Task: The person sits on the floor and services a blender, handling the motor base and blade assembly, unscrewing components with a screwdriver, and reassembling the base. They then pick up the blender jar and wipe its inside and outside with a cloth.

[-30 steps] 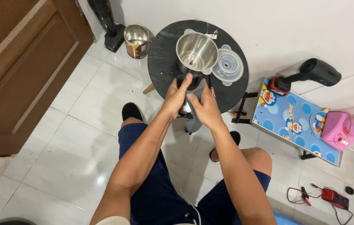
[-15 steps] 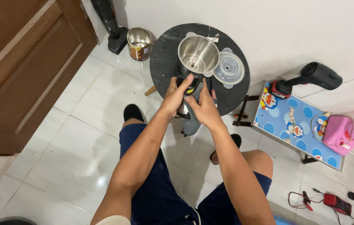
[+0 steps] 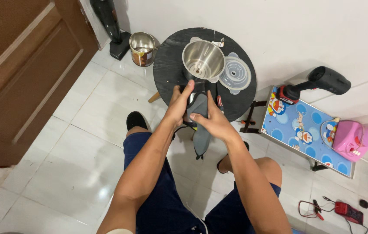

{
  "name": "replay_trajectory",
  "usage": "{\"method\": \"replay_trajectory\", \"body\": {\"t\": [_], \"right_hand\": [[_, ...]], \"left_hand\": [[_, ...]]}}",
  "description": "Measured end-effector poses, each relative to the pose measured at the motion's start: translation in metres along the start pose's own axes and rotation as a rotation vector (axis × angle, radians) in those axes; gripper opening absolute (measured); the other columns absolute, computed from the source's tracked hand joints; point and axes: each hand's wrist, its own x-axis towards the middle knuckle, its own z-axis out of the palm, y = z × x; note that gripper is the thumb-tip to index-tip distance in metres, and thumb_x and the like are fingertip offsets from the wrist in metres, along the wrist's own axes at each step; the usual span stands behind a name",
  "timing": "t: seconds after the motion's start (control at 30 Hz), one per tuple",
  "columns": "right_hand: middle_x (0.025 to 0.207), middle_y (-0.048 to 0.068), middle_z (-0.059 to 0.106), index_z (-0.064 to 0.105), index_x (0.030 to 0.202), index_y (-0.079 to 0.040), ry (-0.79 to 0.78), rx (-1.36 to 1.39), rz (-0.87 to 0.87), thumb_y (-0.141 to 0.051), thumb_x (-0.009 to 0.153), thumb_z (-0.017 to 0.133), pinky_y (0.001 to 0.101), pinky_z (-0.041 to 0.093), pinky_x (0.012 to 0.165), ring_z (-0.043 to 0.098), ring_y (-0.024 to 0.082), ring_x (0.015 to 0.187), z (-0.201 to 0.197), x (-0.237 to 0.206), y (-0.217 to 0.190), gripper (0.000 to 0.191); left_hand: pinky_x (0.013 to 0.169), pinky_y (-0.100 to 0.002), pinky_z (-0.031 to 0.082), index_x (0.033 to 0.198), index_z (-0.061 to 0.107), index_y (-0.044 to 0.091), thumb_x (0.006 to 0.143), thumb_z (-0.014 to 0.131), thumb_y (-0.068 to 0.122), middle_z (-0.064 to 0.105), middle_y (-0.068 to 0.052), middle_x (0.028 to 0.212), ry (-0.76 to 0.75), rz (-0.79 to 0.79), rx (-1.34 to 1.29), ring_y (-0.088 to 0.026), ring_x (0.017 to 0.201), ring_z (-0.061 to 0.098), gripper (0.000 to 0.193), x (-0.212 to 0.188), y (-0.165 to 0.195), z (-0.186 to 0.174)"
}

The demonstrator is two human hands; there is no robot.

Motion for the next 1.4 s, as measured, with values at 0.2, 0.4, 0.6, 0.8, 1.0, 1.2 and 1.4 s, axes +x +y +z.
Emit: {"method": "replay_trajectory", "body": {"t": [0.2,0.4,0.6,0.8,1.0,1.2,1.4], "right_hand": [[0.136,0.021,0.067,0.056,0.141,0.005,0.206,-0.012,0.206,-0.047,0.097,0.056,0.0347,0.04,0.114,0.061,0.028,0.133,0.003,0.014,0.017,0.068],[0.158,0.014,0.046,0.05,0.148,0.0,0.22,0.44,0.127,-0.052,0.108,0.045,0.0366,0.02,0.123,0.037,0.024,0.148,0.012,0.001,0.05,0.067],[0.144,0.011,0.058,0.045,0.148,-0.005,0.165,0.967,0.343,-0.054,0.101,0.046,0.042,0.046,0.109,0.059,0.023,0.129,0.011,-0.008,0.039,0.068],[0.138,0.01,0.062,0.051,0.146,-0.008,0.177,0.994,0.346,-0.051,0.101,0.052,0.0394,0.049,0.105,0.062,0.022,0.122,0.008,0.0,0.014,0.062],[0.133,0.009,0.065,0.059,0.137,-0.008,0.2,1.071,0.519,-0.051,0.097,0.055,0.0403,0.053,0.099,0.065,0.023,0.117,0.02,-0.003,0.029,0.059],[0.126,0.01,0.067,0.059,0.131,-0.006,0.232,1.042,0.503,-0.049,0.099,0.054,0.0461,0.055,0.097,0.066,0.026,0.112,-0.015,-0.003,0.062,0.054],[0.127,0.01,0.067,0.057,0.133,-0.006,0.272,1.037,0.33,-0.037,0.099,0.057,0.0439,0.054,0.098,0.064,0.025,0.114,-0.052,0.008,0.067,0.046]], "left_hand": [[0.098,-0.036,0.051,0.135,0.041,0.003,0.089,0.064,0.06,0.059,-0.018,0.128,-0.088,0.05,0.058,-0.023,0.119,0.061,0.077,-0.004,0.0,0.002],[0.095,-0.038,0.055,0.128,0.05,0.001,0.1,0.057,0.055,0.068,-0.016,0.121,-0.279,0.131,-0.223,-0.022,0.109,0.067,0.061,-0.007,-0.001,-0.006],[0.094,-0.037,0.056,0.13,0.062,0.002,0.102,0.053,0.059,0.071,-0.013,0.12,-0.405,0.023,-0.445,-0.021,0.106,0.069,0.064,-0.003,-0.009,-0.011],[0.095,-0.038,0.057,0.13,0.061,0.008,0.084,0.064,0.073,0.069,-0.01,0.119,-0.49,0.15,-0.469,-0.021,0.109,0.068,0.08,-0.002,-0.009,-0.011],[0.1,-0.033,0.053,0.131,0.063,0.001,0.083,0.081,0.06,0.069,-0.009,0.119,-0.257,0.413,-0.2,-0.019,0.112,0.065,0.078,0.005,-0.008,-0.02],[0.098,-0.034,0.055,0.131,0.058,0.0,0.081,0.088,0.03,0.071,-0.008,0.117,0.078,0.555,0.213,-0.017,0.109,0.068,0.065,0.008,-0.003,-0.023],[0.1,-0.036,0.054,0.135,0.054,-0.001,0.076,0.093,0.025,0.068,-0.016,0.127,0.2,0.628,0.623,-0.024,0.117,0.067,0.076,0.007,0.004,-0.029]]}}
